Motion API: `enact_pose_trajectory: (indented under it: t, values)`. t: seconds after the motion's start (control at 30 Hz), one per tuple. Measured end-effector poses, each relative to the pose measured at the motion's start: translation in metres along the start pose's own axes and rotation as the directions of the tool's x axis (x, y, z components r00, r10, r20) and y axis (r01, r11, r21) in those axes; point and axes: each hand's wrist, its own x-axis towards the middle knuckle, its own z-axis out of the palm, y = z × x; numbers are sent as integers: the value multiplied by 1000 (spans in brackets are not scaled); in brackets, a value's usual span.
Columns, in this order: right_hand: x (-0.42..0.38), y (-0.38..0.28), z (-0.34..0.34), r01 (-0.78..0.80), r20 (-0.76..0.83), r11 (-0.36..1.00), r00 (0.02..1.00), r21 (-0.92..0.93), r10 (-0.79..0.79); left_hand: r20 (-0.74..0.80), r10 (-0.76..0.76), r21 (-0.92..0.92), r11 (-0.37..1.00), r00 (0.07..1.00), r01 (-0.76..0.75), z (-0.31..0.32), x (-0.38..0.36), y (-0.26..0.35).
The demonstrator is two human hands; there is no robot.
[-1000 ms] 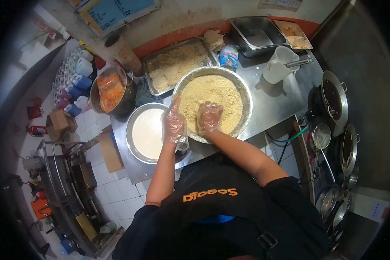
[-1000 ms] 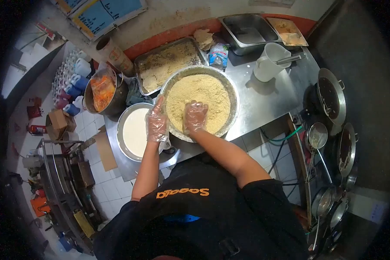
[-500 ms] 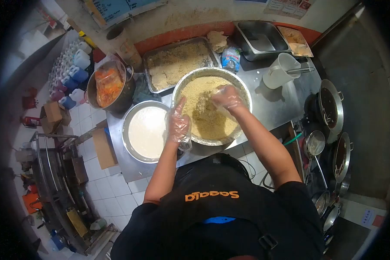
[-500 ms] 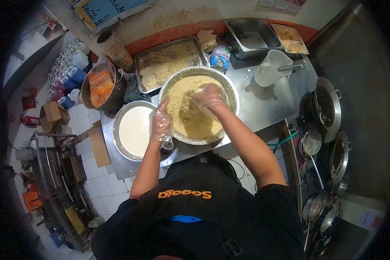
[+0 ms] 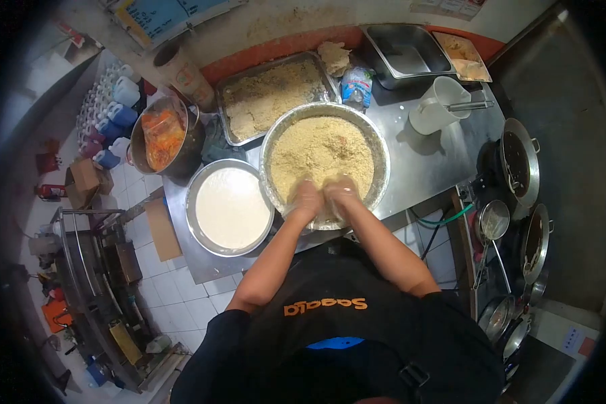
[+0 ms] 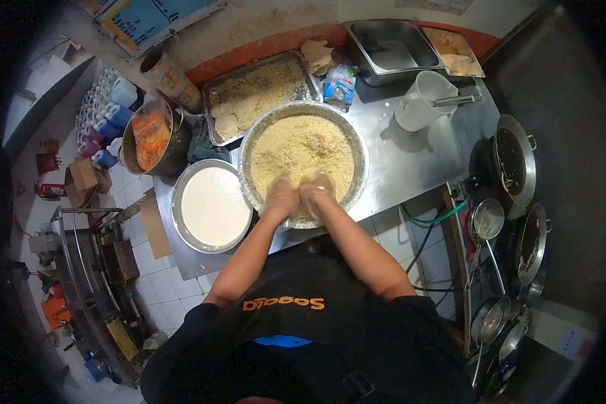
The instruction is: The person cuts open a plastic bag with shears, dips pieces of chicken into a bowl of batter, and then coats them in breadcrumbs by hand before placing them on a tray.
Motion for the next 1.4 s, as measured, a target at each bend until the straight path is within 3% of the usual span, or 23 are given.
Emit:
enact_pose_trajectory:
  t: [0.03, 0.07, 0.13, 0.17, 0.23, 0.27, 0.3, 0.33, 0.37, 0.4, 0.47, 0.5, 0.6, 0.63, 0.73, 0.77, 0.87, 0.9, 1.03, 1.1, 1.27, 1.33, 1.4]
  values:
    - [8, 10, -14, 231, 265, 887, 897, 399, -353, 2, 2, 4, 1000, 1000, -2, -1, 3, 0]
    - [16, 17, -20, 230, 262, 886, 898, 402, -353, 14, 60, -213, 975, 998, -56, -5, 7, -1]
    - [-37, -64, -71, -225, 261, 637, 965, 738, 39, 18, 113, -420, 903, 993, -95, -8, 11, 1]
    - [-44, -79, -80, -232, 264, 635, 963, 737, 46, -202, 181, -322, 916, 962, -240, -10, 10, 3]
    - [-50, -97, -90, 29, -101, 896, 995, 443, 17, -405, 260, -193, 913, 876, -360, -10, 15, 2]
    - [-43, -91, -82, 31, -101, 895, 995, 444, 16, -491, 403, 24, 893, 773, -450, -10, 23, -2]
    - [-33, -80, -68, 429, -328, 898, 837, -101, -437, -533, 548, 248, 830, 645, -500, -10, 29, -3]
    - [-32, -82, -59, 554, -248, 523, 496, -648, -832, -534, 550, 250, 828, 642, -502, -15, 29, 3]
    - [-33, -81, -51, 687, -39, 648, 676, -328, -736, -398, 551, 192, 832, 734, -521, -17, 28, 7]
    - [-34, -77, -45, 683, -39, 653, 681, -326, -731, -244, 543, 130, 840, 804, -527, -18, 25, 9]
    - [-28, -69, -36, 583, 214, 359, 692, -729, -689, -250, 613, 342, 780, 749, -524, 10, 50, -17]
    - [-15, -66, -41, 551, 265, 348, 749, -759, -607, -245, 672, 481, 710, 699, -515, 13, 53, -20]
    - [10, -56, -47, 511, 145, 313, 671, -800, -727, -222, 742, 555, 630, 633, -544, 9, 47, -8]
    - [-17, -93, -67, 483, 267, 314, 801, -817, -535, -224, 761, 503, 626, 609, -596, 5, 44, 0]
    - [7, -77, -66, 585, 348, 295, 740, -756, -575, -90, 636, 320, 747, 766, -583, 3, 47, 11]
    - [20, -62, -59, 552, 269, 208, 657, -807, -704, -134, 690, 410, 692, 711, -594, 8, 49, 6]
    - [15, -72, -71, 543, 376, 125, 711, -830, -594, -84, 696, 485, 654, 713, -581, 15, 54, -5]
    - [35, -53, -66, 483, 439, -65, 721, -873, -537, -65, 669, 497, 665, 741, -557, 13, 51, -2]
    - [3, -90, -89, 615, 343, 289, 703, -734, -624, 84, 550, 419, 737, 831, -531, -5, 52, 24]
    - [18, -75, -76, 590, 340, 221, 688, -777, -642, -142, 656, 467, 705, 742, -534, 11, 55, 19]
    - [32, -64, -79, 651, 405, 138, 609, -746, -683, -44, 570, 486, 730, 821, -481, 5, 55, 25]
    - [23, -95, -96, 613, 463, 181, 729, -769, -504, 18, 524, 488, 739, 852, -465, -2, 60, 28]
    - [17, -91, -99, 650, 365, 171, 603, -741, -710, -34, 625, 458, 703, 780, -543, 8, 61, 10]
